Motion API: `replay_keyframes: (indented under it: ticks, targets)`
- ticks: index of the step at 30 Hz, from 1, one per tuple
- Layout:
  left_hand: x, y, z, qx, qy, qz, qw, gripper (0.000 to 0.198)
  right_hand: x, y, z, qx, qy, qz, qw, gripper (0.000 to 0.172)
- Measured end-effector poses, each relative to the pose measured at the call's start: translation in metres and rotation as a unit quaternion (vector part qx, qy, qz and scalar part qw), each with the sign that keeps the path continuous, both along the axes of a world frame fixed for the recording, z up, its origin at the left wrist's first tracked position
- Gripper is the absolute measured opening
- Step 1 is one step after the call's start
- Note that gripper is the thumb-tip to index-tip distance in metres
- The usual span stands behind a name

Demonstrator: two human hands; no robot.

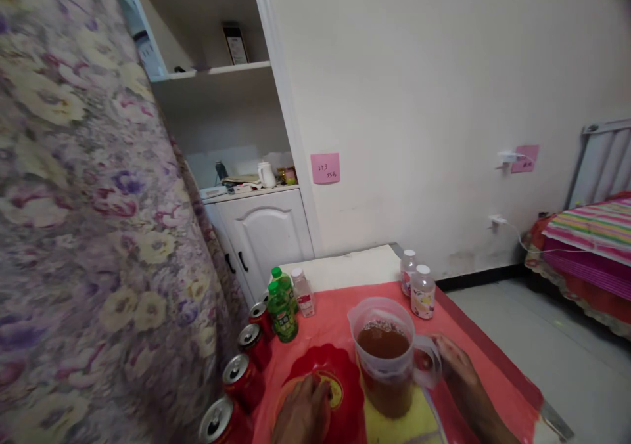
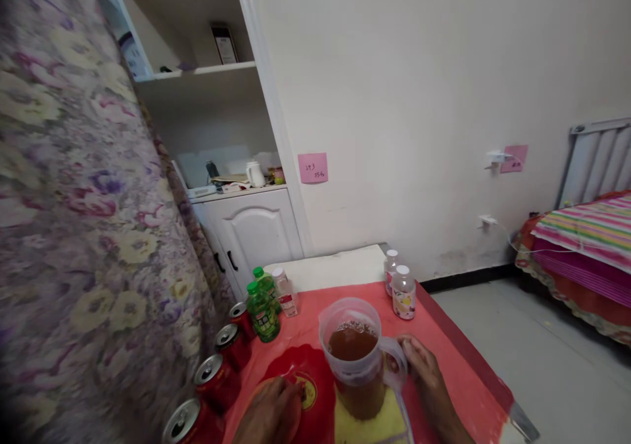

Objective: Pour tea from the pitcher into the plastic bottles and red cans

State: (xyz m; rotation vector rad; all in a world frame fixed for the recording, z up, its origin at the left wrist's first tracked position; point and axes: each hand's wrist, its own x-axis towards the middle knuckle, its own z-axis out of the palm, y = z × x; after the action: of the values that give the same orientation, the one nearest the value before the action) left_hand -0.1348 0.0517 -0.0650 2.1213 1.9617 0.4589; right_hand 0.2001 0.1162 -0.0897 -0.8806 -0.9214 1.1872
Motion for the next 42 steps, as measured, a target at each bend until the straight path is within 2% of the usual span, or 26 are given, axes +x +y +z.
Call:
replay_keyframes:
  ticks: [3,5,8,11,13,16,19,24,32,37,40,42]
  targets:
    - [0.014,0.0,0.01,-0.012,-0.135,-0.03,0.99,0.047,-0.005,-0.003,0.006,0.031,0.005,0.076,0.997,0.045]
    - [0.024,0.005,0.015,-0.017,-0.243,-0.025,0.97,0.058,-0.009,-0.004,0.008,0.049,0.0,0.127,0.991,0.048]
    - [0.04,0.021,0.017,-0.01,-0.395,-0.044,0.918,0.08,-0.013,-0.004,0.006,0.048,0.009,0.126,0.991,0.046]
    - [0.055,0.038,0.014,-0.016,-0.484,-0.083,0.871,0.107,-0.013,-0.001,-0.001,0.043,0.016,0.133,0.99,0.041]
    - [0.064,0.045,0.014,-0.025,-0.508,-0.111,0.854,0.121,-0.012,0.002,-0.005,0.05,0.017,0.153,0.987,0.04]
    - [0.073,0.048,0.016,-0.042,-0.539,-0.132,0.831,0.13,-0.013,0.001,-0.003,0.059,0.02,0.158,0.985,0.042]
    - [0.076,0.048,0.015,-0.049,-0.569,-0.126,0.811,0.128,-0.016,-0.006,0.01,0.032,0.015,0.129,0.991,0.045]
    - [0.075,0.051,0.009,-0.054,-0.593,-0.102,0.797,0.125,-0.022,-0.015,0.031,-0.019,0.032,0.109,0.993,0.051]
    - [0.079,0.046,0.016,-0.063,-0.634,-0.069,0.768,0.128,-0.022,-0.013,0.042,0.004,-0.004,0.108,0.994,0.052]
    - [0.079,0.047,0.013,-0.051,-0.632,-0.068,0.77,0.125,-0.021,-0.01,0.042,-0.009,-0.023,0.078,0.997,0.05]
    - [0.081,0.049,0.008,-0.046,-0.617,-0.065,0.783,0.133,-0.018,-0.007,0.034,-0.02,-0.002,0.062,0.998,0.047]
    - [0.084,0.049,0.007,-0.042,-0.608,-0.07,0.79,0.136,-0.016,-0.007,0.025,-0.005,0.019,0.079,0.997,0.043]
